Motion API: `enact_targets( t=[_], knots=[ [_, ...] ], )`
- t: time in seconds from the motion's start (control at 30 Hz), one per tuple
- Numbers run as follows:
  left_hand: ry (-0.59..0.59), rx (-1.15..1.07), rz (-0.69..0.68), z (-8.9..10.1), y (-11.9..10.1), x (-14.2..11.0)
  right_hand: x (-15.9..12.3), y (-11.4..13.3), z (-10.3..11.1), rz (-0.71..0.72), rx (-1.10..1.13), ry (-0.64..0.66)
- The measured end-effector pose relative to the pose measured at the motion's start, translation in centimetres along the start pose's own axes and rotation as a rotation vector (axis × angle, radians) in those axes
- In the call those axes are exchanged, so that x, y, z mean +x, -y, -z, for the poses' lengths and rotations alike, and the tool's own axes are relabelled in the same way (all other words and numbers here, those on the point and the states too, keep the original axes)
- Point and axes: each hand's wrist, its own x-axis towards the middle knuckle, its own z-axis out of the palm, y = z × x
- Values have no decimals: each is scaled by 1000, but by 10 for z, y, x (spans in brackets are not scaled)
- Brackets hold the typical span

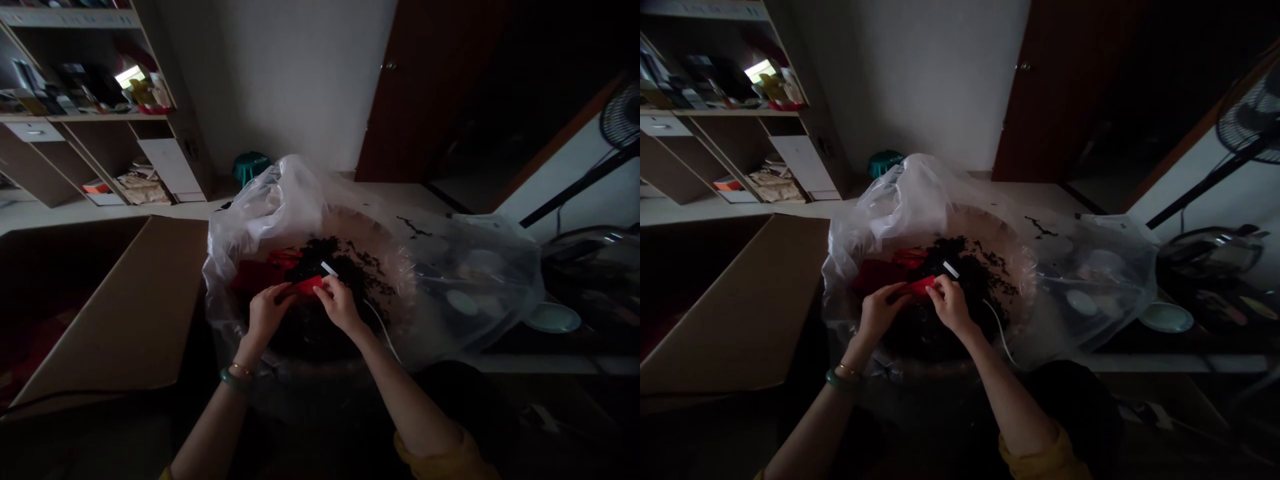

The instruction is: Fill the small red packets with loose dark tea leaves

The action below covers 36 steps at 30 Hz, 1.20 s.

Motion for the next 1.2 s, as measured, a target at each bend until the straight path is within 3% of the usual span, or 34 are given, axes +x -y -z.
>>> enact_targets(
  t=[0.1,0.2,0.27,0.4,0.53,0.67,0.8,0.93,1.2],
  knots=[
    [6,-72,-12,0,3,1,-1,3,3,-129,282,156],
    [70,-94,-66,-2,3,1,-2,1,3,-193,372,273],
    [101,-36,-178,-3,1,1,-1,-3,1,-223,335,245],
    [50,271,-432,-3,-2,-1,0,-9,-2,-230,283,134],
    [113,373,-552,-4,5,-2,-3,-2,-1,-265,431,250],
    [172,373,-567,0,8,3,-3,3,-1,-404,653,348],
    [208,494,-555,4,3,7,-3,0,-8,-493,790,311],
    [258,544,-537,5,0,7,-3,0,-13,-495,755,327],
    [269,587,-420,6,3,-3,0,2,-16,-392,617,521]
  ],
)
